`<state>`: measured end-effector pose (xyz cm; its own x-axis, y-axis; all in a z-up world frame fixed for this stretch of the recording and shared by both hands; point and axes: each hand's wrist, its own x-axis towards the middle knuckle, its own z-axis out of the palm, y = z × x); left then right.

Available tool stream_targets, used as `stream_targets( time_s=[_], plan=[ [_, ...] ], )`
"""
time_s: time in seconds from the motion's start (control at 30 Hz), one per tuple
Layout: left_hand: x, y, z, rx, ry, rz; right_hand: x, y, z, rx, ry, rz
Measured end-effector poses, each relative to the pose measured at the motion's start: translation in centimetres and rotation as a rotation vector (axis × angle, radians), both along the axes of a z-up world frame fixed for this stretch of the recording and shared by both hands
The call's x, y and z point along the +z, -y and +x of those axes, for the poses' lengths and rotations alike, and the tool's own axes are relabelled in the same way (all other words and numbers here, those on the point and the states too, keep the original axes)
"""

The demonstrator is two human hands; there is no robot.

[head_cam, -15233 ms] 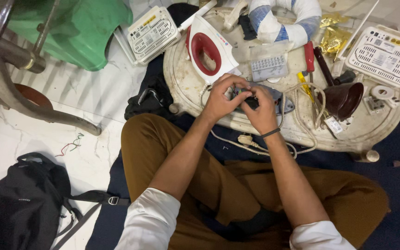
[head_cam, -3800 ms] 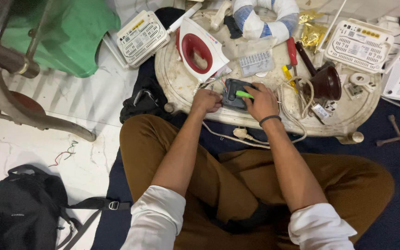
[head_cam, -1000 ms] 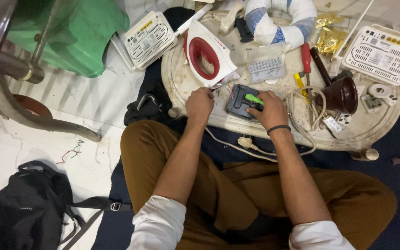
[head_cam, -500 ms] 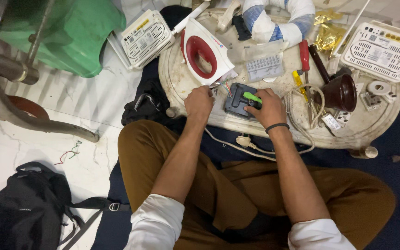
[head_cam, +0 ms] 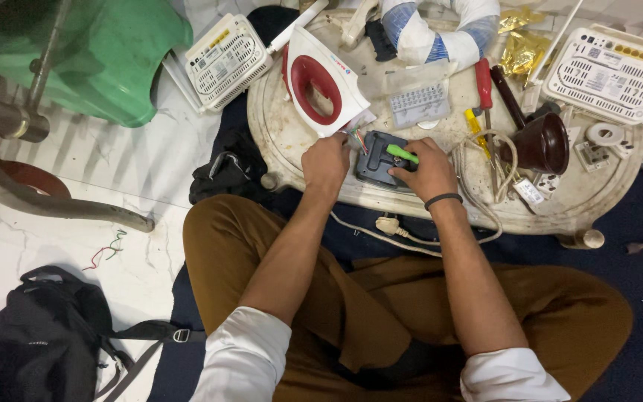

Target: The person sits on the floor and uses a green-handled screwdriver to manipulate screws and wires inside a small black electronic device. They repeatedly tighten and loosen screws while adjusting internal components.

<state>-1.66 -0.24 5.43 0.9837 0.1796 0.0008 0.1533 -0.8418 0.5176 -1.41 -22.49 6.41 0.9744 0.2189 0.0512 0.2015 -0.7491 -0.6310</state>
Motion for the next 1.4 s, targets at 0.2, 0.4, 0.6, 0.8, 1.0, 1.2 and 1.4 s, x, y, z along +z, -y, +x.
stream_targets(
  time_s=[0.2,0.4,0.6,0.8,1.0,1.2,1.4],
  plan=[
    [-0.7,0.1,0.3,-0.031,0.021,0.043,0.2,-0.1,0.0,-0.004,0.001,-0.004],
    [-1.2,0.1,0.4,-0.038,0.013,0.077,0.2,-0.1,-0.1,0.001,0.014,0.021],
    [-1.7,-0.2,0.5,-0.017,0.019,0.124,0.2,0.0,-0.1,0.016,0.035,0.029],
    [-2.0,-0.4,0.7,0.004,-0.028,0.161,0.0,0.1,0.0,0.006,-0.003,0.035],
    [-1.7,-0.8,0.8,0.034,-0.046,0.177,-0.4,0.2,0.1,0.013,0.021,0.027],
    [-2.2,-0.8,0.9,0.046,-0.047,0.191,-0.5,0.2,0.1,0.019,0.031,0.023],
    [-2.2,-0.7,1.2,0.049,-0.064,0.211,-0.6,0.2,0.2,0.014,0.031,0.019]
  ],
)
